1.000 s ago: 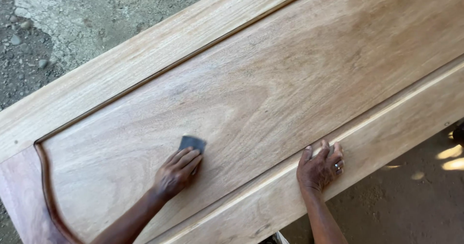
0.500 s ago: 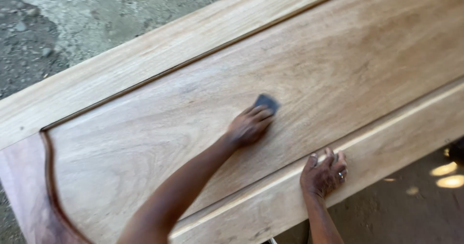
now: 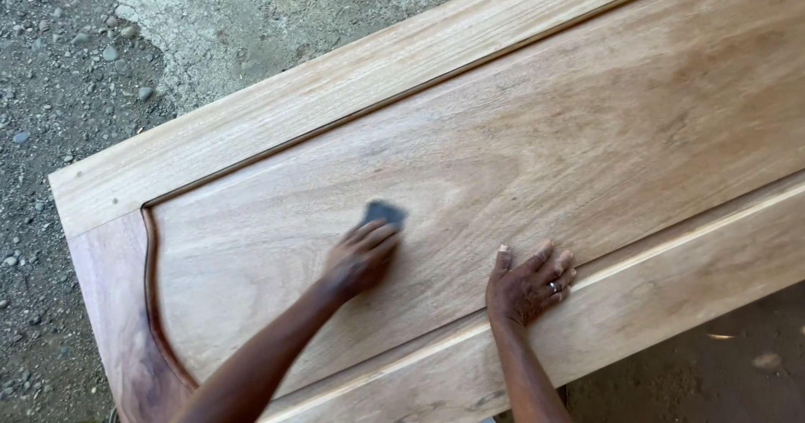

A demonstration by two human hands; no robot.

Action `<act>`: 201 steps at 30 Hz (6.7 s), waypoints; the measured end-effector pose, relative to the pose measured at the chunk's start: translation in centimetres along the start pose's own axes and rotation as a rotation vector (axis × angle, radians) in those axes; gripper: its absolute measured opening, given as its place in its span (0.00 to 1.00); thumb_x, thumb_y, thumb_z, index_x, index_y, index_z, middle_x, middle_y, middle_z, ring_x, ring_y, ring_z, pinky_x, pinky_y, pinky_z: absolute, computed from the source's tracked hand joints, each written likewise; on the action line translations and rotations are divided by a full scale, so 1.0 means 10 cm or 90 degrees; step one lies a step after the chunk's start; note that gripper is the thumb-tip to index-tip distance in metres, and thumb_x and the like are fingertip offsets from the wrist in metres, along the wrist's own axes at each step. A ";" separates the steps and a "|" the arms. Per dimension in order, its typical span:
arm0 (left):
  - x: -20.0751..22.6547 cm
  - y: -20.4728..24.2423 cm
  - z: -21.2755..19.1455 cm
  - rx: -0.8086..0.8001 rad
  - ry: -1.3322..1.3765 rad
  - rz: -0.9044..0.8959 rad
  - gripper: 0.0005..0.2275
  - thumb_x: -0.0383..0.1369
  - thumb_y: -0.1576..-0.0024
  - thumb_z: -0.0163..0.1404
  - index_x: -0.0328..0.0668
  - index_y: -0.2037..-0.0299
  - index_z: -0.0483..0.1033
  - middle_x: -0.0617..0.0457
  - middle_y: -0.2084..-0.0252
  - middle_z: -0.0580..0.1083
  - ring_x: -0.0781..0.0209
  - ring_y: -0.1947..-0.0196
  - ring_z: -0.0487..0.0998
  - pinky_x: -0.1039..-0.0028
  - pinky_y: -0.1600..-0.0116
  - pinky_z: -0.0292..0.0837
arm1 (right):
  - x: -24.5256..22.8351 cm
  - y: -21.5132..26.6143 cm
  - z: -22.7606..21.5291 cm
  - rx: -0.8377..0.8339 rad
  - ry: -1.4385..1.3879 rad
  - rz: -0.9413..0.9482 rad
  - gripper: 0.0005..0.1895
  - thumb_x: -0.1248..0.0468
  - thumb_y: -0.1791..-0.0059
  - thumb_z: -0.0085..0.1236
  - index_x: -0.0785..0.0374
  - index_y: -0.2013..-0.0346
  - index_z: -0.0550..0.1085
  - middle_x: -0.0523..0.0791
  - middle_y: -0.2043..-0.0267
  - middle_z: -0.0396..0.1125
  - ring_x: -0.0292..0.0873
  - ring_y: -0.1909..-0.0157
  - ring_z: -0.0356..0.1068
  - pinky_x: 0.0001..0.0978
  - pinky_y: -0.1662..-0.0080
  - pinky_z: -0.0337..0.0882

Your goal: Sand the surface of a wooden door using sandpaper.

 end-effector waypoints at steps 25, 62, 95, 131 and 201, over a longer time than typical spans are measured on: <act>-0.82 1.11 -0.25 0.196 0.083 -0.026 0.19 0.34 0.40 0.50 0.43 0.39 0.73 0.47 0.34 0.69 0.48 0.31 0.64 0.53 0.28 0.57 | -0.06 0.10 0.06 0.179 -0.029 -0.020 0.42 0.42 0.44 0.52 0.63 0.23 0.55 0.63 0.24 0.47 0.67 0.26 0.48 0.65 0.32 0.49; 0.17 -1.59 -0.21 0.133 0.111 -0.027 0.13 0.33 0.34 0.45 0.39 0.42 0.73 0.46 0.32 0.67 0.46 0.32 0.65 0.53 0.30 0.63 | -0.02 -0.03 0.13 0.179 -0.014 0.003 0.41 0.40 0.44 0.53 0.61 0.25 0.57 0.63 0.25 0.47 0.67 0.28 0.48 0.66 0.35 0.49; -0.78 2.48 -0.48 0.226 -0.083 -0.465 0.15 0.36 0.35 0.46 0.48 0.38 0.70 0.44 0.40 0.75 0.44 0.48 0.79 0.57 0.49 0.78 | 0.11 -0.01 0.27 0.209 -0.043 -0.048 0.38 0.42 0.41 0.56 0.65 0.29 0.58 0.63 0.25 0.47 0.68 0.27 0.49 0.67 0.34 0.50; -0.02 -1.25 -0.23 0.515 -0.013 -0.409 0.07 0.24 0.37 0.45 0.31 0.52 0.73 0.36 0.55 0.77 0.45 0.56 0.80 0.58 0.54 0.80 | 0.11 0.04 0.21 0.239 -0.024 -0.063 0.36 0.40 0.39 0.55 0.64 0.29 0.58 0.63 0.25 0.49 0.67 0.27 0.52 0.66 0.35 0.53; -1.85 0.35 -0.40 0.328 -0.233 -0.493 0.08 0.32 0.36 0.44 0.39 0.64 0.75 0.44 0.64 0.75 0.53 0.65 0.75 0.60 0.59 0.75 | -0.04 0.09 0.10 0.218 -0.058 -0.041 0.39 0.39 0.41 0.52 0.64 0.27 0.57 0.64 0.23 0.46 0.69 0.26 0.49 0.68 0.35 0.51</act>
Point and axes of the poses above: each hand's wrist, its own y-axis away from the middle knuckle, its own z-axis out of the palm, x = y × z, the point moved 2 cm from there along -y, towards the middle knuckle
